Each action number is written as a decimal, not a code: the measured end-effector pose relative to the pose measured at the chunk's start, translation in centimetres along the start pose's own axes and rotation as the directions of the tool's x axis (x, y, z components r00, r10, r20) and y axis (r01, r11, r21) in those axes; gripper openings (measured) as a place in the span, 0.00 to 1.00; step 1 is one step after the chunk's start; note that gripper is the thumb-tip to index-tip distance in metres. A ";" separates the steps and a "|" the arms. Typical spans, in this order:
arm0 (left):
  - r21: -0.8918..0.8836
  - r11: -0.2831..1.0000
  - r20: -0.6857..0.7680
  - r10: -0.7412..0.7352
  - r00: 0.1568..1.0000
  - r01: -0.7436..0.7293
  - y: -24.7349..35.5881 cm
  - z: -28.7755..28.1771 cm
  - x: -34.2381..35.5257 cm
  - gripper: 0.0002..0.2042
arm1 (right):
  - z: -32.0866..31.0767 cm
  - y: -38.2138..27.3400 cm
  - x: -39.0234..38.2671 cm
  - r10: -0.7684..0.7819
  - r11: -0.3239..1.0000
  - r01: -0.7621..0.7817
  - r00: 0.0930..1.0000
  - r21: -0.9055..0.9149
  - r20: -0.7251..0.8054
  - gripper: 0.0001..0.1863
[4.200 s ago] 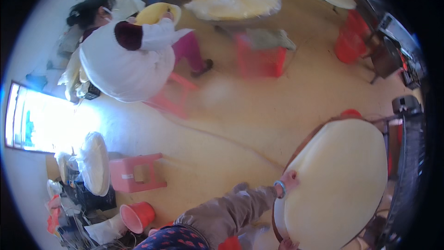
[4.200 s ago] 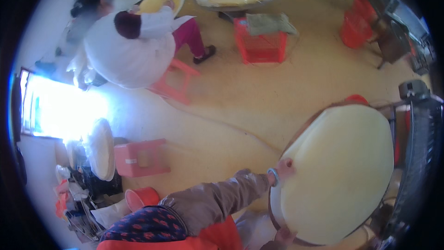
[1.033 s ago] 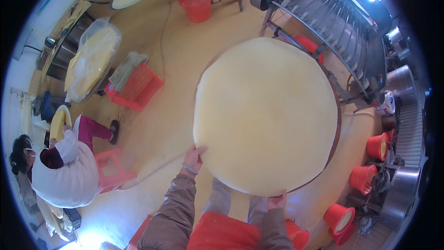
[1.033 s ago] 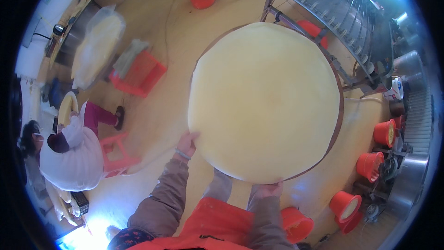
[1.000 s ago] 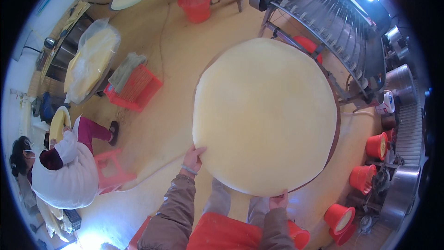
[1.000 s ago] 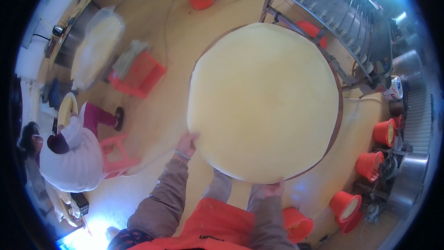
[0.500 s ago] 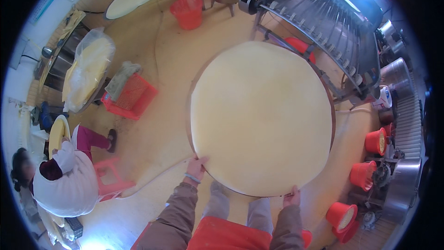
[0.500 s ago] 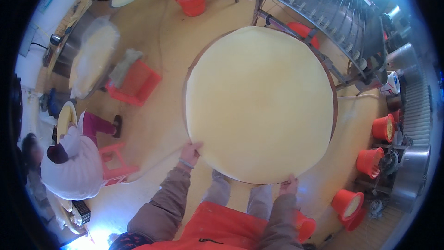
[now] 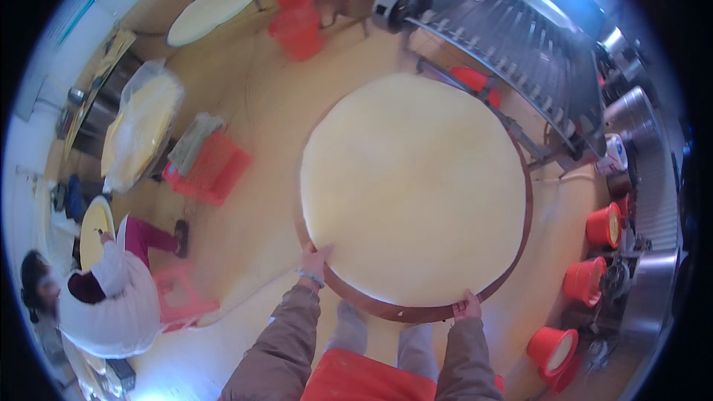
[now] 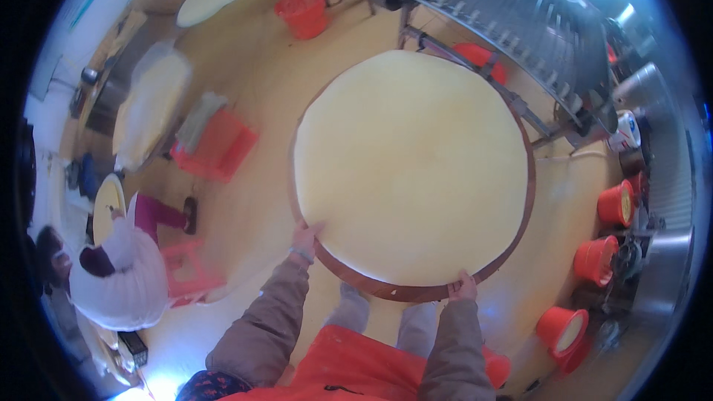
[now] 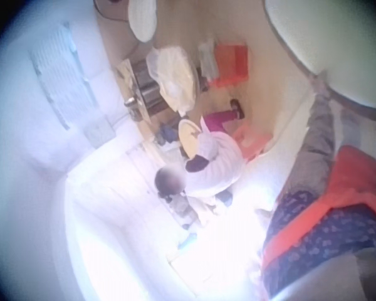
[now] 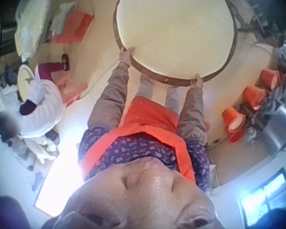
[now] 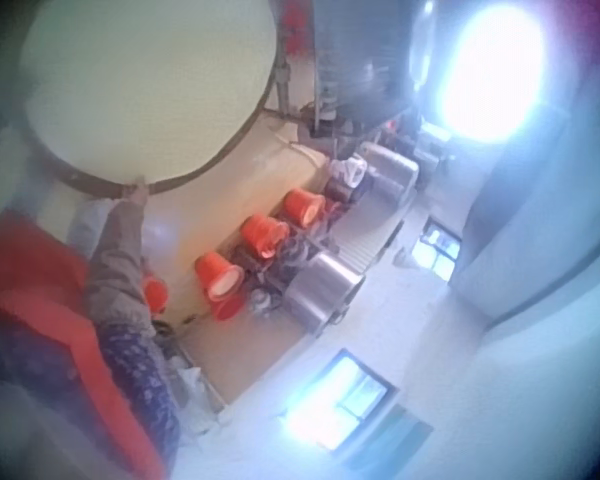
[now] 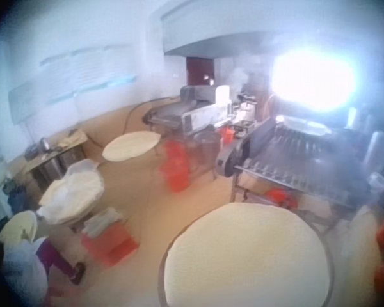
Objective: The person transfers liquid from a large metal container into a white bucket using a clear tube, then walks to a work area and lifts a large round dough sheet from a wooden board. The person returns to the container and continues transferring liquid into the bucket.
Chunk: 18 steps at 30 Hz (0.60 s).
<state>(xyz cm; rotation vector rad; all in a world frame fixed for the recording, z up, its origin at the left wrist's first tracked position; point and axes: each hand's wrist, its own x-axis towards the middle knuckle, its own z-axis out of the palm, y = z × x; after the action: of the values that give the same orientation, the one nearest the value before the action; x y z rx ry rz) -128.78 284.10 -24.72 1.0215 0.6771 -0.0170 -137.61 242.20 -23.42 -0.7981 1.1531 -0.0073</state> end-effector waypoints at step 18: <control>0.830 -0.301 0.400 -0.265 0.877 -0.469 -9.3 18.6 -19.6 0.40 | -25.8 -12.5 -5.3 0.034 0.999 -0.034 0.999 0.004 0.029 0.13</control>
<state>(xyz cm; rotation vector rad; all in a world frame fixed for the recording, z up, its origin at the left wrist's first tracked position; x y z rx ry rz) -137.86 258.65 -15.31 2.7356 -0.1897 -0.8461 -156.08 220.82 -16.45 -0.7723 1.1385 0.0297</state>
